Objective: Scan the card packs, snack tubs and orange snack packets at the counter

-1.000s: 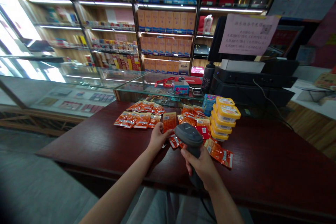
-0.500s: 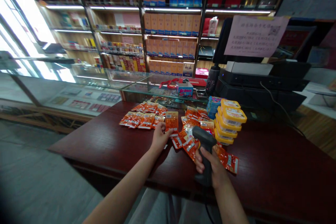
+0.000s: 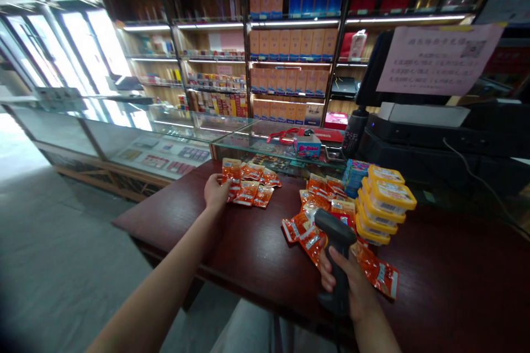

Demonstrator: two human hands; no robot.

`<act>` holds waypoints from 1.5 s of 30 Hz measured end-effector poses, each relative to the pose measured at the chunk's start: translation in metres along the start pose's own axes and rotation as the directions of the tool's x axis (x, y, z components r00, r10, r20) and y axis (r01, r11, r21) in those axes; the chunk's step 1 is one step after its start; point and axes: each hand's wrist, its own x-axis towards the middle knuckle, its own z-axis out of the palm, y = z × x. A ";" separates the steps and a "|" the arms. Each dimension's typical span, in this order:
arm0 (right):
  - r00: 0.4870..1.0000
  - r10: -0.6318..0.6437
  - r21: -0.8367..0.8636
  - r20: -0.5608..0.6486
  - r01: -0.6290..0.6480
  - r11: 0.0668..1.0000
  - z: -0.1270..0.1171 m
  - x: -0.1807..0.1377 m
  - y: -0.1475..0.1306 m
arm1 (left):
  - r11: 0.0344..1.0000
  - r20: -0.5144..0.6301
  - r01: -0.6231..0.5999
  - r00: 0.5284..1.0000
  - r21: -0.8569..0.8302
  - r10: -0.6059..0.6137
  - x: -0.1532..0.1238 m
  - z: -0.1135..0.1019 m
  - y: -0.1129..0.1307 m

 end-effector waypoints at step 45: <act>0.982 -0.187 0.150 -0.038 0.191 0.970 0.006 -0.006 -0.005 | 0.408 0.559 -0.730 0.042 -0.548 0.828 -0.145 0.062 0.045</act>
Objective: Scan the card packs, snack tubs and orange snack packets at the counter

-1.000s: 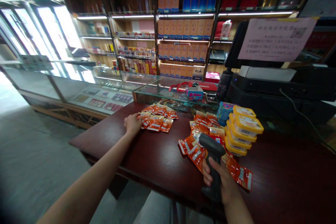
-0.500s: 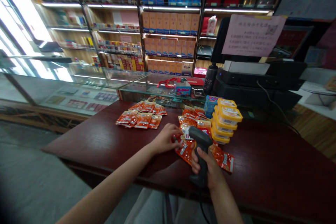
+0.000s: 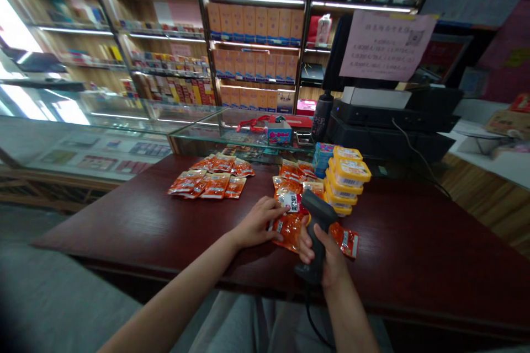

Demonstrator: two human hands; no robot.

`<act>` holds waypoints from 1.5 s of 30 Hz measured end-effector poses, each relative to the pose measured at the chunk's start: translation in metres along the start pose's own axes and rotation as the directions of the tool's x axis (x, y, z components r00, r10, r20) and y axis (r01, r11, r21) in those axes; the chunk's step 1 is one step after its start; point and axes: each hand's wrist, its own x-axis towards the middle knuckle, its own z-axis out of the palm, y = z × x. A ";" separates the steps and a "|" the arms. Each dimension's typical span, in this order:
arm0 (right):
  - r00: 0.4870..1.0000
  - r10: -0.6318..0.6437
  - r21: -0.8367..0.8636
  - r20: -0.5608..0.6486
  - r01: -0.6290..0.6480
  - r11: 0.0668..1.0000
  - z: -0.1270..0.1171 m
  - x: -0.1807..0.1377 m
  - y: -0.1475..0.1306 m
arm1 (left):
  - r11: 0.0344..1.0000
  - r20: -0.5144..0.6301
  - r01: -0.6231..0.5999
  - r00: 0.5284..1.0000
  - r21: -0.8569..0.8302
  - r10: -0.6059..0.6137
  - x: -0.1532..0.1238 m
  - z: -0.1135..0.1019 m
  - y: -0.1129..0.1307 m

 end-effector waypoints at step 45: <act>0.977 -0.094 -0.702 -0.191 -0.069 0.709 0.066 0.007 0.014 | 0.476 -0.322 0.082 0.636 -0.875 -0.701 0.000 0.000 -0.023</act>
